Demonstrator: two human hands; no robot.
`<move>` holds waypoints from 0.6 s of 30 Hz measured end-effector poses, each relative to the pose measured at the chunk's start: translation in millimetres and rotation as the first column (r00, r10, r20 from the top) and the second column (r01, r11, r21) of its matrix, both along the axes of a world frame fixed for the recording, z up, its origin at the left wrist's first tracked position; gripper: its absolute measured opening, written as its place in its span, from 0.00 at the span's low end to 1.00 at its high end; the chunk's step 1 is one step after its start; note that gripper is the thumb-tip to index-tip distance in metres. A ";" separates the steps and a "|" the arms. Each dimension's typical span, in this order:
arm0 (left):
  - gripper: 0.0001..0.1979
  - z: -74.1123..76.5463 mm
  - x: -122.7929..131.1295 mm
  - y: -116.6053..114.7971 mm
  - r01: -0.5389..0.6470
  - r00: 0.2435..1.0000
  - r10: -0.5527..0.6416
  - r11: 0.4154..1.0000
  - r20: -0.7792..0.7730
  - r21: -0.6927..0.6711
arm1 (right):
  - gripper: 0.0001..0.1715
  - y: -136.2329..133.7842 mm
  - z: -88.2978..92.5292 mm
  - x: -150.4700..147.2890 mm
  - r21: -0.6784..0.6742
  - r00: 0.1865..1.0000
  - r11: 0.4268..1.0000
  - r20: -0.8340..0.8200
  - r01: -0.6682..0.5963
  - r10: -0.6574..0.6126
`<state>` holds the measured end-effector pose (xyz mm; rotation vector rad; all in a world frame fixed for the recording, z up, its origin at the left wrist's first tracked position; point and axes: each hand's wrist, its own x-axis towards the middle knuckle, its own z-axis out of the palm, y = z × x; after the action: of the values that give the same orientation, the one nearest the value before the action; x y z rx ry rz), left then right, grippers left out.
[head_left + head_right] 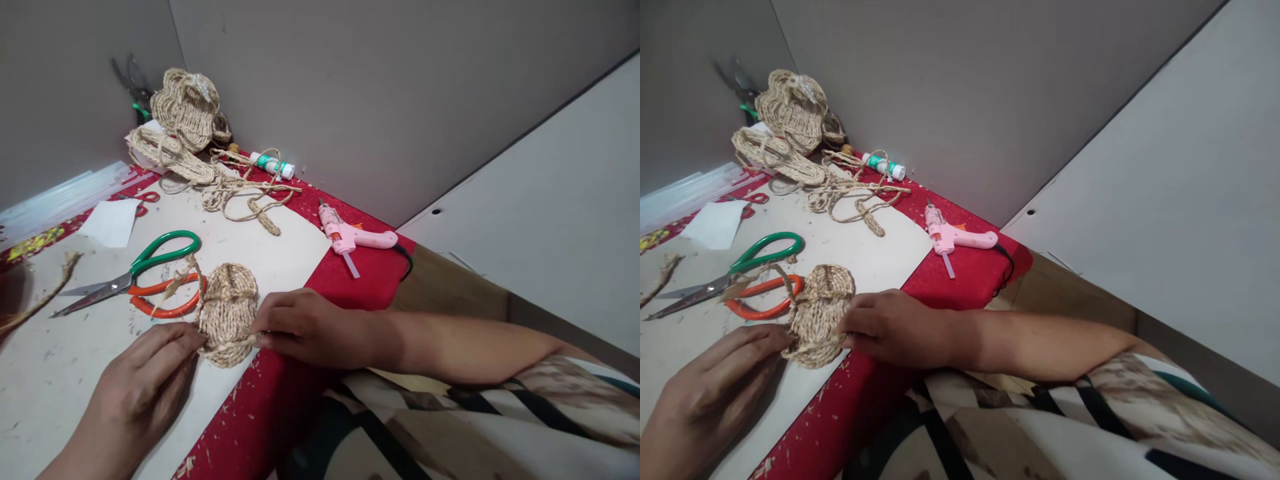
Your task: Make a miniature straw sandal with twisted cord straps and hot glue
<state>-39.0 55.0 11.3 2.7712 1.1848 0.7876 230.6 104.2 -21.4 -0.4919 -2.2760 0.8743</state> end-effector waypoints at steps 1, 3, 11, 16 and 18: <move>0.09 1.0 1.1 0.1 0.008 1.000 -0.008 1.000 -0.013 0.005 | 0.07 -0.2 0.1 0.0 0.011 1.000 1.000 0.003 0.000 0.000; 0.08 1.6 1.8 0.0 0.012 1.000 -0.012 1.000 -0.022 0.013 | 0.08 -0.6 0.4 -0.3 0.036 1.000 0.999 0.015 0.002 -0.002; 0.10 -8.6 -7.5 -3.5 -0.041 0.999 0.040 0.997 0.021 0.064 | 0.10 -1.5 2.9 -2.8 0.221 0.996 0.975 0.089 0.001 -0.021; 0.16 -14.6 -12.5 -9.2 -0.011 0.999 0.014 0.998 -0.048 0.054 | 0.11 -2.0 3.2 -2.9 0.275 0.990 0.961 0.129 0.009 -0.047; 0.17 -17.4 -12.6 -12.7 -0.026 0.998 0.028 0.999 -0.063 0.040 | 0.11 -2.4 2.4 -2.7 0.243 0.988 0.970 0.149 -0.001 -0.037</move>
<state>-51.7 42.3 -6.1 2.8375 1.2331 0.7385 228.0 101.8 -19.1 -0.4818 -2.4725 0.5541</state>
